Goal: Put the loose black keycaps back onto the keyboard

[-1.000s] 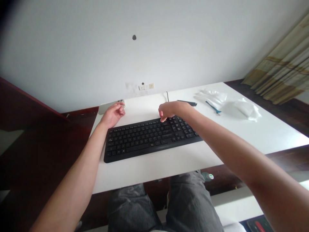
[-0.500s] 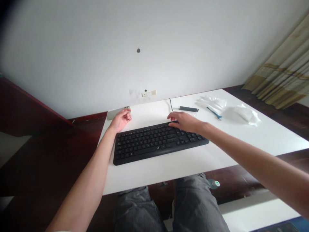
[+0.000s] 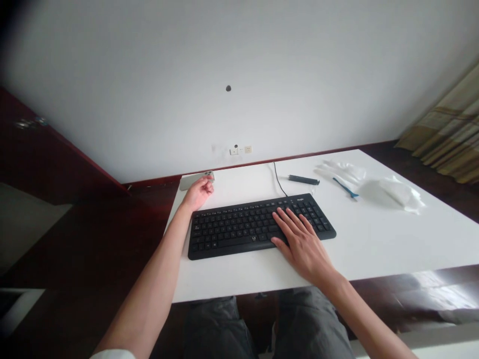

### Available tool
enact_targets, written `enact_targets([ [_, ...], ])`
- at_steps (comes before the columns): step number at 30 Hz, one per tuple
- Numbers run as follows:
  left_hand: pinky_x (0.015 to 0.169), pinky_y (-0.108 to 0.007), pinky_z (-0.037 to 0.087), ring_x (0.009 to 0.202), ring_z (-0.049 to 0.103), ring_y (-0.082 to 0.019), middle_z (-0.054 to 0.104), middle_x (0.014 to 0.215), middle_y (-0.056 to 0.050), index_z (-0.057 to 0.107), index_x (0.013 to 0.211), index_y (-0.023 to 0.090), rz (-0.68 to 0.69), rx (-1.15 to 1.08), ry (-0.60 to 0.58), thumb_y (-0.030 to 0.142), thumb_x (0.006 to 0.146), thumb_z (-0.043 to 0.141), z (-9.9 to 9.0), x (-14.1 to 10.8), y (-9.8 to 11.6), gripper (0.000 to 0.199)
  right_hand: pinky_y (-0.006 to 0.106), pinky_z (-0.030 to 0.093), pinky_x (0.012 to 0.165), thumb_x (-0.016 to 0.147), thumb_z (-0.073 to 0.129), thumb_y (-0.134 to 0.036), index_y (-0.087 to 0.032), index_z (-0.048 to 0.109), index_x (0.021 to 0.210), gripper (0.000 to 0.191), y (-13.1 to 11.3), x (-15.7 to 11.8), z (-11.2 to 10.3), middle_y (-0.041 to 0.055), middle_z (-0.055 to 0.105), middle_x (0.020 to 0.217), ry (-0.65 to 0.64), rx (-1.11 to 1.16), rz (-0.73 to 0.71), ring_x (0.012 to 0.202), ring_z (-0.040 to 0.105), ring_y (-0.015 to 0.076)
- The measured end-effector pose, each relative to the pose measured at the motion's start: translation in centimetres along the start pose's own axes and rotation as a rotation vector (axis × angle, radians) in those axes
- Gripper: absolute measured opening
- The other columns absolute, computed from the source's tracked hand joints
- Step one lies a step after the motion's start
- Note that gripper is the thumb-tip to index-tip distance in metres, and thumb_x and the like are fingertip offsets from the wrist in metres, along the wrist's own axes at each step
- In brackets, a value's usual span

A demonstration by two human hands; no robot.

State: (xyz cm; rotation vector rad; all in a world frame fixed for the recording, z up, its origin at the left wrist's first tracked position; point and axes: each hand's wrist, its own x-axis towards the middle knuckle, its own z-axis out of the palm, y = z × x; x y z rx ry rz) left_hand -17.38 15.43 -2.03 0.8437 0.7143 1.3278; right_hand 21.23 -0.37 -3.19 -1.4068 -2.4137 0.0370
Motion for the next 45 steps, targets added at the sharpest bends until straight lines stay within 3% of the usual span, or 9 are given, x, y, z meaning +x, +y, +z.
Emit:
enact_targets([
  [11,0.077,-0.025,0.051,0.072,0.060,-0.011,0.061,0.075,0.000,0.073,0.098,0.015,0.078,-0.060,0.337,0.023,0.079,0.080,0.2,-4.2,0.6,0.022,0.059,0.034,0.129,0.111,0.046,-0.051,-0.028,0.029,0.174,0.069,-0.4,-0.1,0.7,0.0074,0.044,0.172,0.120,-0.016,-0.004,0.161,0.039,0.0332],
  [14,0.091,-0.033,0.055,0.089,0.068,-0.016,0.073,0.105,-0.008,0.073,0.114,0.017,0.218,0.324,0.471,0.035,0.088,0.077,1.0,-8.2,0.0,0.031,0.061,0.036,0.127,0.111,0.046,-0.050,-0.030,0.025,0.175,0.070,-0.6,-0.2,0.6,0.0068,0.045,0.171,0.141,-0.015,0.011,0.160,0.040,0.0341],
  [20,0.125,-0.053,0.044,0.145,0.056,-0.031,0.063,0.151,-0.014,0.066,0.143,0.024,0.399,1.548,0.367,0.040,0.106,0.058,6.1,-17.6,-2.7,0.042,0.063,0.037,0.126,0.109,0.049,-0.049,-0.029,0.029,0.174,0.070,-0.7,-0.1,0.6,0.0083,0.049,0.169,0.176,0.037,0.010,0.157,0.044,0.0362],
  [25,0.130,-0.061,0.037,0.163,0.034,-0.038,0.038,0.175,-0.016,0.031,0.172,0.020,0.338,1.917,0.274,0.046,0.105,0.061,11.1,-22.2,-6.2,0.078,0.064,0.037,0.125,0.108,0.054,-0.049,-0.025,0.045,0.165,0.063,-0.8,0.1,0.7,0.0103,0.053,0.166,0.198,0.096,0.015,0.155,0.048,0.0376],
  [29,0.127,-0.059,0.043,0.162,0.037,-0.037,0.037,0.176,-0.015,0.022,0.175,0.021,0.340,1.896,0.210,0.044,0.100,0.067,12.5,-22.5,-7.5,0.090,0.061,0.042,0.123,0.105,0.060,-0.047,-0.024,0.070,0.138,0.041,-0.2,0.1,0.1,0.0102,0.069,0.150,0.298,0.230,0.067,0.146,0.056,0.0368],
  [33,0.125,-0.060,0.045,0.157,0.045,-0.038,0.050,0.168,-0.015,0.025,0.174,0.024,0.369,1.854,0.276,0.049,0.096,0.075,10.9,-21.8,-7.1,0.096,0.060,0.047,0.118,0.104,0.059,-0.047,-0.023,0.078,0.118,0.033,2.2,-0.7,-1.2,0.0123,0.075,0.134,0.461,0.280,0.357,0.137,0.059,0.0378],
  [36,0.121,-0.059,0.049,0.150,0.052,-0.040,0.052,0.166,-0.016,0.036,0.170,0.024,0.412,1.846,0.301,0.061,0.087,0.081,9.6,-21.4,-6.9,0.100,0.062,0.054,0.106,0.100,0.059,-0.054,-0.023,0.076,0.127,0.044,4.4,-1.6,-2.0,0.0144,0.070,0.141,0.423,0.248,0.555,0.124,0.065,0.0408],
  [40,0.118,-0.060,0.049,0.144,0.056,-0.040,0.057,0.161,-0.017,0.045,0.164,0.023,0.441,1.843,0.338,0.062,0.089,0.078,8.7,-20.7,-6.7,0.090,0.046,0.060,0.080,0.096,0.064,-0.055,-0.030,0.077,0.122,0.038,5.5,-2.0,-2.4,0.0058,0.074,0.133,0.331,0.350,0.628,0.086,0.072,0.0266],
  [45,0.116,-0.060,0.049,0.140,0.058,-0.041,0.061,0.154,-0.019,0.058,0.146,0.020,0.429,1.838,0.353,0.061,0.088,0.081,8.3,-19.5,-5.3,0.075,0.043,0.061,0.086,0.097,0.063,-0.054,-0.029,0.079,0.118,0.036,5.1,-1.7,-2.3,0.0049,0.075,0.134,0.318,0.379,0.586,0.088,0.074,0.0244],
])
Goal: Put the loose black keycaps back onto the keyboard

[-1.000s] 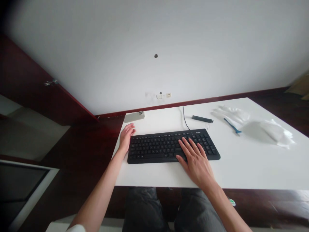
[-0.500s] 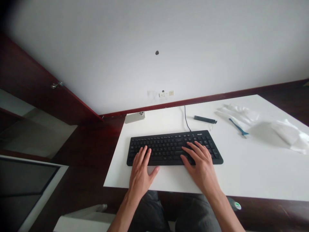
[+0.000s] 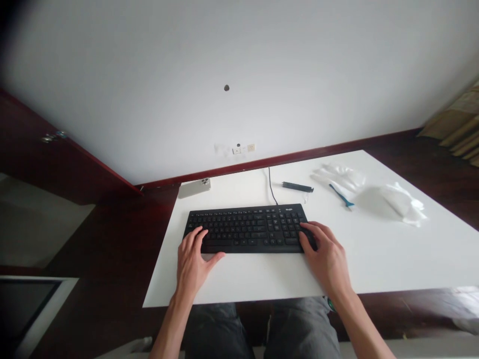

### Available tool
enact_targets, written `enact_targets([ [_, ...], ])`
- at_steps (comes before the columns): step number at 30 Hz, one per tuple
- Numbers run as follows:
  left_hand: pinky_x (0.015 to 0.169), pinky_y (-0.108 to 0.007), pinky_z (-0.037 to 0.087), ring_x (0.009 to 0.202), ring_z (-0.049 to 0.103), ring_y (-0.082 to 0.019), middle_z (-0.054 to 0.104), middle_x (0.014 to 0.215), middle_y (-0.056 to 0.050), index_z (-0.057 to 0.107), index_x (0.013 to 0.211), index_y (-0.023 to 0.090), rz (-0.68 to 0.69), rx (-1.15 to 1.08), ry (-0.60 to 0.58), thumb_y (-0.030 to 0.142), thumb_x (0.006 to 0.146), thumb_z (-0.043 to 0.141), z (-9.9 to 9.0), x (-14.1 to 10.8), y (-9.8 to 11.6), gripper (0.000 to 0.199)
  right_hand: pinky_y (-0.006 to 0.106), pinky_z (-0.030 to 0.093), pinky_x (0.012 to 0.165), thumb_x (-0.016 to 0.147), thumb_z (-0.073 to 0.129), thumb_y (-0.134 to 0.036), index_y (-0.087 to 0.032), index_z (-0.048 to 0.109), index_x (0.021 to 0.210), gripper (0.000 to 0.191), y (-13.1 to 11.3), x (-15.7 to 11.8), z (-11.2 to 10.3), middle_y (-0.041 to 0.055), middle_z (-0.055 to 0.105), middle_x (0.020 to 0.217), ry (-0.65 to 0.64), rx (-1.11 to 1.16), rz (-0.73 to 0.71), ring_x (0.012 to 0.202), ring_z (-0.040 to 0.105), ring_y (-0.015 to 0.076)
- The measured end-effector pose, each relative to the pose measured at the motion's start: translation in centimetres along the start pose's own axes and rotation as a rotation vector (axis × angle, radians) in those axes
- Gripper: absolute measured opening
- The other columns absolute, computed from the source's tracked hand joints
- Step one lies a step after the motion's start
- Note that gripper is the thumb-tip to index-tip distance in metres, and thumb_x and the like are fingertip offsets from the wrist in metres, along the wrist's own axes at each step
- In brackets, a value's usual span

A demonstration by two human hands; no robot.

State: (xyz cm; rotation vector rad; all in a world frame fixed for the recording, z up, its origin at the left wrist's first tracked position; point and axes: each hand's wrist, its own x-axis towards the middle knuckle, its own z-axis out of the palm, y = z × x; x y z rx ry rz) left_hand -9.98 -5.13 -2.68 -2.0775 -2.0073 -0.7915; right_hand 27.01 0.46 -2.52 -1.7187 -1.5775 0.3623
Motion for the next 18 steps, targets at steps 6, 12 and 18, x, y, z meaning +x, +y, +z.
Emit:
enact_targets([
  [6,0.118,-0.058,0.048,0.138,0.059,-0.039,0.061,0.154,-0.019,0.054,0.147,0.018,0.058,-0.032,-0.027,0.057,0.088,0.082,-0.2,0.8,-0.4,0.076,0.048,0.060,0.098,0.096,0.064,-0.056,-0.029,0.079,0.120,0.039,0.0,0.1,0.2,0.0054,0.075,0.137,0.019,-0.033,-0.026,0.111,0.076,0.0316],
  [12,0.118,-0.059,0.047,0.138,0.058,-0.039,0.059,0.155,-0.022,0.056,0.144,0.016,0.023,0.007,-0.002,0.060,0.089,0.079,0.2,0.7,-0.2,0.074,0.054,0.057,0.106,0.095,0.068,-0.054,-0.030,0.077,0.127,0.041,0.1,0.5,0.3,0.0067,0.074,0.141,-0.028,0.041,-0.037,0.119,0.074,0.0341],
  [18,0.121,-0.062,0.041,0.139,0.059,-0.041,0.062,0.152,-0.023,0.052,0.149,0.014,0.036,0.053,0.002,0.059,0.088,0.081,0.0,0.7,0.2,0.082,0.047,0.060,0.088,0.094,0.067,-0.063,-0.031,0.080,0.121,0.043,0.2,1.1,0.9,0.0049,0.075,0.139,0.006,0.017,0.016,0.102,0.075,0.0304],
])
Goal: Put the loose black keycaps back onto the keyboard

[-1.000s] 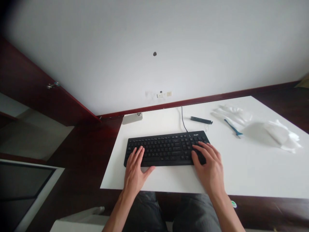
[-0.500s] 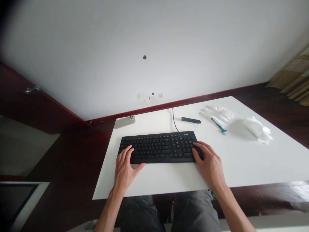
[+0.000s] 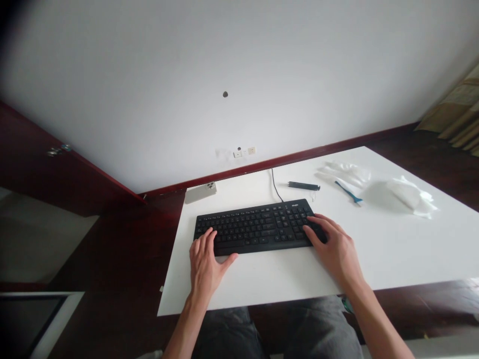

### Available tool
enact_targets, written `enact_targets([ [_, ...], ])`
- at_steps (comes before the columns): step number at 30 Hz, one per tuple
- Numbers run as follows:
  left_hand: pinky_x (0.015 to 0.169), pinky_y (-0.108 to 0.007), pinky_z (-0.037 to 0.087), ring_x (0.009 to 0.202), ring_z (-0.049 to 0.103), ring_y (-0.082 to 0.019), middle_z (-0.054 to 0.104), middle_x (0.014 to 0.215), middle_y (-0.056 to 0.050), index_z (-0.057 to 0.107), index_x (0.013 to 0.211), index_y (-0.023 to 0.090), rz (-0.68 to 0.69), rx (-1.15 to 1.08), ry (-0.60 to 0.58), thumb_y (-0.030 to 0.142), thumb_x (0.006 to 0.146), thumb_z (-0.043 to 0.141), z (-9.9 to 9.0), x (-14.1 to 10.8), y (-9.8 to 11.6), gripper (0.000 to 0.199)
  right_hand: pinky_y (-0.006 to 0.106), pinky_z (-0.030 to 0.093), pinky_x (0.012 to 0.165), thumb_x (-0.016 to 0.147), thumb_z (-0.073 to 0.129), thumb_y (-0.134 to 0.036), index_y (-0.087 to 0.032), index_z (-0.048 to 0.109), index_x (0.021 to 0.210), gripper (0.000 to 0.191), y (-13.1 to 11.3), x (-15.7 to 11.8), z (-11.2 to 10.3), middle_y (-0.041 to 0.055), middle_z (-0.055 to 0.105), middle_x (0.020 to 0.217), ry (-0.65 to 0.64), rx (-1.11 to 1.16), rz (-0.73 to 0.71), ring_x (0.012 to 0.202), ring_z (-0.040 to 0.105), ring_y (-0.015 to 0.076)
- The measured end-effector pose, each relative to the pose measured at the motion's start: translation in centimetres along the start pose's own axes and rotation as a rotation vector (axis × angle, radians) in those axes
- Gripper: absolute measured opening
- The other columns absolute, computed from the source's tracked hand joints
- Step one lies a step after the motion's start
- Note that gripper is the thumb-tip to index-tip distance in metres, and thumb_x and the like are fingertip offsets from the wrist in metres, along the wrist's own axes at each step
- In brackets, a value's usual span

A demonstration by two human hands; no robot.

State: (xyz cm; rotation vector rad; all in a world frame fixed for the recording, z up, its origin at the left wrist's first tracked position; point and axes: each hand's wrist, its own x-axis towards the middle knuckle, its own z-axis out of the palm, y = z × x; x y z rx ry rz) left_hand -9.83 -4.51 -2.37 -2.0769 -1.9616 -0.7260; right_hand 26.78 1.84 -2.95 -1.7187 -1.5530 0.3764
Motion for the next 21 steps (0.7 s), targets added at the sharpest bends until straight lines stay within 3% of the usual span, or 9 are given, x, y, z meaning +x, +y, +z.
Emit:
enact_targets([
  [6,0.118,-0.058,0.045,0.142,0.058,-0.040,0.060,0.155,-0.024,0.050,0.154,0.013,-0.017,-0.028,-0.002,0.058,0.089,0.081,0.09,-0.05,0.12,0.085,0.043,0.057,0.084,0.096,0.064,-0.065,-0.032,0.080,0.119,0.043,0.31,0.06,0.11,0.0033,0.075,0.138,0.000,-0.022,0.014,0.095,0.073,0.0267],
  [13,0.118,-0.061,0.044,0.143,0.057,-0.042,0.059,0.157,-0.023,0.055,0.149,0.015,-0.007,-0.029,-0.015,0.057,0.090,0.080,-0.10,0.01,0.19,0.076,0.043,0.057,0.084,0.096,0.065,-0.062,-0.031,0.081,0.117,0.041,0.15,0.13,0.08,0.0045,0.075,0.136,0.005,-0.046,-0.010,0.091,0.072,0.0249],
  [21,0.120,-0.061,0.043,0.146,0.054,-0.042,0.056,0.159,-0.022,0.056,0.147,0.017,-0.012,-0.040,-0.026,0.056,0.090,0.079,-0.22,-0.06,0.25,0.073,0.044,0.057,0.088,0.096,0.065,-0.060,-0.031,0.080,0.118,0.039,-0.03,0.06,-0.04,0.0046,0.075,0.137,0.006,-0.049,-0.017,0.097,0.073,0.0270],
])
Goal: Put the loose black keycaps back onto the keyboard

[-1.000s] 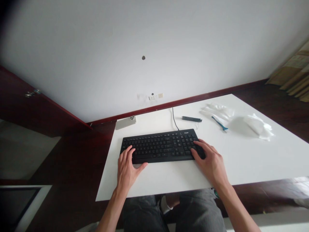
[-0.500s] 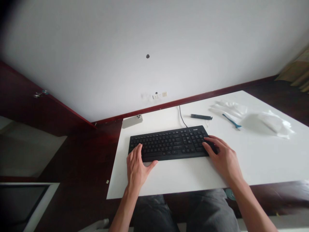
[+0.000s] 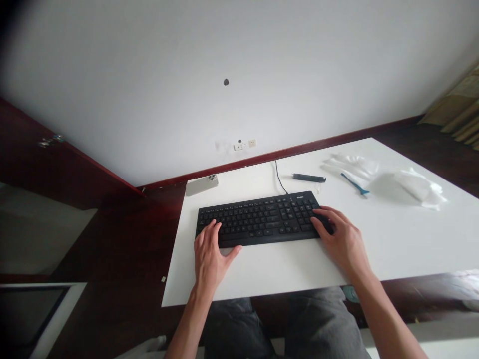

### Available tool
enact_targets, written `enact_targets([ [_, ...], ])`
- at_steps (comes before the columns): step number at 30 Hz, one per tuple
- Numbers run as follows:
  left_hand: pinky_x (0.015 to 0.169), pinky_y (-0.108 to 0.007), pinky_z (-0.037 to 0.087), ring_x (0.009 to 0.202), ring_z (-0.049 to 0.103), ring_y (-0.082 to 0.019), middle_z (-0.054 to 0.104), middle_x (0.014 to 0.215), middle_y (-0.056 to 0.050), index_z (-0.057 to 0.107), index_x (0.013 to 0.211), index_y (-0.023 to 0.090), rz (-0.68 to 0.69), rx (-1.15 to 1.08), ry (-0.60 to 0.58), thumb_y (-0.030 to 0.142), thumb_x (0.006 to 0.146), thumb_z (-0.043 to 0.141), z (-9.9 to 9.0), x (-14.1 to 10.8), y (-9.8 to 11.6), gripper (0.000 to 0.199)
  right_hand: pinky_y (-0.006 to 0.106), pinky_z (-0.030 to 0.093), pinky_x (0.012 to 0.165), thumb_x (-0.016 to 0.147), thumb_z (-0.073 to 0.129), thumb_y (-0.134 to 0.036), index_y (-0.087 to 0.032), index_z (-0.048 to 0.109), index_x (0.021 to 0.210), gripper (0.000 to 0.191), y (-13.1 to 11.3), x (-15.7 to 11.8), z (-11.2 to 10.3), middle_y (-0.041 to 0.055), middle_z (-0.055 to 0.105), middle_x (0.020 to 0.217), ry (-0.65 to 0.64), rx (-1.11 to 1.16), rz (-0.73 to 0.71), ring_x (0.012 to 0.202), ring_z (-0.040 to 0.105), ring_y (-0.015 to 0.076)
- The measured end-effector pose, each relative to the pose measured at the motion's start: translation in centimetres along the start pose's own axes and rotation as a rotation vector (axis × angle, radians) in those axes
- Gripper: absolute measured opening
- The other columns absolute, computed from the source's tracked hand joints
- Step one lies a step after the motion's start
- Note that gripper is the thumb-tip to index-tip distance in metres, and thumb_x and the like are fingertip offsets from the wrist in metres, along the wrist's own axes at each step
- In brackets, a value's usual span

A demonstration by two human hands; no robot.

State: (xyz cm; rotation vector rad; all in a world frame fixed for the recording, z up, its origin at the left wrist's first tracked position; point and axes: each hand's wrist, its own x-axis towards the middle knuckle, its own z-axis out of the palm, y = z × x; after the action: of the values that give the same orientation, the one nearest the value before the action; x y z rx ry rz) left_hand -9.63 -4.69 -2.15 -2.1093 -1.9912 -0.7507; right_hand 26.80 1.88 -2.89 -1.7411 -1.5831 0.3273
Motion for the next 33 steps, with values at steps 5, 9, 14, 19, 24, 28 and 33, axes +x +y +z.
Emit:
enact_targets([
  [5,0.123,-0.061,0.040,0.148,0.051,-0.042,0.054,0.160,-0.023,0.057,0.144,0.015,0.003,0.008,-0.018,0.054,0.091,0.078,-0.3,0.1,0.3,0.070,0.044,0.058,0.090,0.096,0.066,-0.058,-0.033,0.078,0.121,0.037,0.0,-0.1,0.0,0.0017,0.073,0.140,-0.013,0.001,0.014,0.096,0.073,0.0256],
  [9,0.126,-0.065,0.035,0.149,0.050,-0.043,0.056,0.159,-0.022,0.059,0.142,0.016,-0.004,0.019,-0.011,0.055,0.089,0.079,-0.4,0.2,0.3,0.069,0.044,0.058,0.092,0.096,0.066,-0.056,-0.032,0.078,0.122,0.037,0.0,-0.1,0.0,0.0025,0.073,0.140,-0.018,0.006,0.003,0.097,0.074,0.0255],
  [14,0.127,-0.065,0.034,0.146,0.052,-0.040,0.056,0.160,-0.017,0.061,0.146,0.020,0.055,0.012,-0.068,0.048,0.093,0.076,-0.7,0.4,0.5,0.062,0.044,0.058,0.090,0.096,0.066,-0.055,-0.032,0.078,0.121,0.037,-0.1,-0.1,-0.1,0.0025,0.073,0.139,-0.020,0.004,0.005,0.095,0.073,0.0256],
  [19,0.128,-0.063,0.035,0.137,0.057,-0.039,0.067,0.146,-0.012,0.065,0.145,0.021,0.105,-0.002,-0.072,0.042,0.094,0.073,-0.9,0.8,1.1,0.056,0.042,0.058,0.087,0.097,0.064,-0.054,-0.031,0.078,0.120,0.036,-0.3,-0.1,-0.1,0.0041,0.074,0.138,-0.014,0.000,-0.022,0.099,0.073,0.0270],
  [24,0.130,-0.066,0.031,0.133,0.058,-0.038,0.067,0.142,-0.012,0.068,0.142,0.024,0.099,0.008,-0.102,0.035,0.088,0.075,-0.8,1.1,2.3,0.055,0.042,0.057,0.087,0.097,0.064,-0.053,-0.031,0.078,0.120,0.035,-0.3,0.0,0.0,0.0035,0.074,0.137,-0.012,0.002,-0.018,0.096,0.073,0.0257],
  [28,0.131,-0.071,0.026,0.148,0.048,-0.043,0.059,0.154,-0.013,0.069,0.142,0.027,0.065,0.000,-0.092,0.037,0.086,0.078,-0.5,1.2,2.1,0.058,0.043,0.057,0.090,0.097,0.064,-0.053,-0.031,0.077,0.122,0.036,-0.2,-0.2,0.0,0.0032,0.074,0.138,-0.020,-0.004,-0.028,0.097,0.073,0.0257],
  [33,0.128,-0.063,0.038,0.157,0.043,-0.040,0.052,0.165,-0.014,0.049,0.162,0.024,-0.003,-0.082,-0.015,0.047,0.100,0.067,0.0,0.9,-0.3,0.069,0.049,0.056,0.099,0.099,0.063,-0.049,-0.029,0.077,0.121,0.033,-0.2,-0.7,-0.7,0.0063,0.072,0.140,-0.007,-0.025,-0.074,0.113,0.071,0.0314],
])
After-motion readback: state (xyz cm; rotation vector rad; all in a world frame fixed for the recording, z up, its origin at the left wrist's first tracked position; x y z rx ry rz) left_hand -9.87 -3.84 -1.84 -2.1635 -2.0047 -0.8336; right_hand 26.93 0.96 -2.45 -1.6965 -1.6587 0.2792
